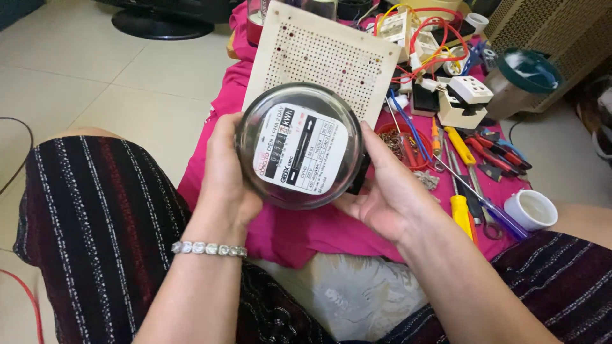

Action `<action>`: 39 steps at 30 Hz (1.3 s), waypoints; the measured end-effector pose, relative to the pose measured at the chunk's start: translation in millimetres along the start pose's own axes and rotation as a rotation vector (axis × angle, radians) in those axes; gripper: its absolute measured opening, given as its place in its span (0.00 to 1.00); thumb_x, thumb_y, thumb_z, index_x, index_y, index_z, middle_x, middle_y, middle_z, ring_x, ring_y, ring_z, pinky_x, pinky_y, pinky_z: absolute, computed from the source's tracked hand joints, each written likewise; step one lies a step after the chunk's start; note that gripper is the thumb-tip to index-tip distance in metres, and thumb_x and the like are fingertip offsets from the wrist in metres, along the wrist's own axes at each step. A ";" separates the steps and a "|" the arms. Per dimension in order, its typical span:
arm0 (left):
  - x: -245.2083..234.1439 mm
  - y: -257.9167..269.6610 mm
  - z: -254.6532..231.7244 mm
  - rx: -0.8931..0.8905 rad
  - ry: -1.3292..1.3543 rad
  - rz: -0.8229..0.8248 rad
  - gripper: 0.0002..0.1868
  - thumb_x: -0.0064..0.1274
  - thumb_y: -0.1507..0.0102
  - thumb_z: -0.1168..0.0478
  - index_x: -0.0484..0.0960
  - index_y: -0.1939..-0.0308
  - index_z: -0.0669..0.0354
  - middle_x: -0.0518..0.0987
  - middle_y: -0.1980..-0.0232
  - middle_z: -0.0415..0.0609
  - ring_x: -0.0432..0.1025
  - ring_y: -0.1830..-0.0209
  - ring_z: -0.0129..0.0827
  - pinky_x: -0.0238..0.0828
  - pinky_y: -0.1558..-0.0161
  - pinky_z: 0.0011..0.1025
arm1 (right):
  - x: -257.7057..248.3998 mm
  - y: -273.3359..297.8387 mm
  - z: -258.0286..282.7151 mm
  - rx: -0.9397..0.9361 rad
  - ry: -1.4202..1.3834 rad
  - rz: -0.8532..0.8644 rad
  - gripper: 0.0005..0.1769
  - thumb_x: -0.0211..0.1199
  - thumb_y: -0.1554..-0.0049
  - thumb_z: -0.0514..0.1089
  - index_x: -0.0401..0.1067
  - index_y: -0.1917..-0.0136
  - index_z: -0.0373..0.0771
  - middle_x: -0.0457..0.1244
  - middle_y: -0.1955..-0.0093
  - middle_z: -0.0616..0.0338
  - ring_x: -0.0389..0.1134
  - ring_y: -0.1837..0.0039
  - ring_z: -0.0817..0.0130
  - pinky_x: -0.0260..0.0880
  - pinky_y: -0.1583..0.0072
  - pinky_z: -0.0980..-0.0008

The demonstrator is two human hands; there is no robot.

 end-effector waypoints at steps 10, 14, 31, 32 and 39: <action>25.8 49.0 -15.2 -0.175 -0.199 -0.049 0.33 0.36 0.40 0.44 0.77 0.43 0.64 0.78 0.41 0.59 0.73 0.41 0.47 0.68 0.42 0.47 | -2.8 -1.4 2.4 -0.048 0.065 0.184 0.42 0.54 0.49 0.61 0.65 0.24 0.46 0.63 0.25 0.38 0.68 0.34 0.42 0.71 0.36 0.50; 15.3 36.0 -6.1 -0.213 -0.232 -0.078 0.43 0.41 0.46 0.43 0.69 0.33 0.69 0.68 0.34 0.66 0.62 0.34 0.64 0.47 0.39 0.69 | -11.9 -13.9 -4.7 -0.022 0.091 0.153 0.43 0.56 0.50 0.62 0.65 0.24 0.45 0.62 0.28 0.35 0.68 0.36 0.44 0.72 0.40 0.53; 14.7 24.1 9.6 -0.300 -0.353 -0.175 0.46 0.33 0.44 0.32 0.71 0.26 0.49 0.71 0.25 0.65 0.67 0.29 0.65 0.63 0.41 0.65 | -17.1 -32.1 -15.6 -0.090 0.154 0.208 0.49 0.60 0.51 0.62 0.59 0.21 0.38 0.50 0.19 0.35 0.68 0.32 0.31 0.75 0.35 0.51; 15.2 24.6 10.1 -0.293 -0.384 -0.170 0.48 0.30 0.44 0.31 0.68 0.25 0.47 0.67 0.23 0.64 0.64 0.28 0.68 0.61 0.39 0.66 | -18.8 -28.0 -15.8 -0.070 0.219 0.162 0.49 0.57 0.51 0.64 0.59 0.21 0.41 0.52 0.19 0.39 0.66 0.30 0.29 0.74 0.35 0.47; 9.6 29.9 -3.7 -0.276 -0.596 -0.128 0.52 0.33 0.46 0.31 0.55 0.19 0.48 0.48 0.16 0.58 0.43 0.23 0.79 0.54 0.33 0.77 | -45.5 -45.2 -18.4 -0.071 0.556 0.028 0.43 0.50 0.44 0.64 0.56 0.20 0.43 0.61 0.25 0.43 0.73 0.35 0.46 0.76 0.44 0.60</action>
Point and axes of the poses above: each hand's wrist, its own y-axis away from the middle knuckle, its own x-axis out of the palm, z = x × y, the point moved 7 cm from there along -y, towards the middle knuckle
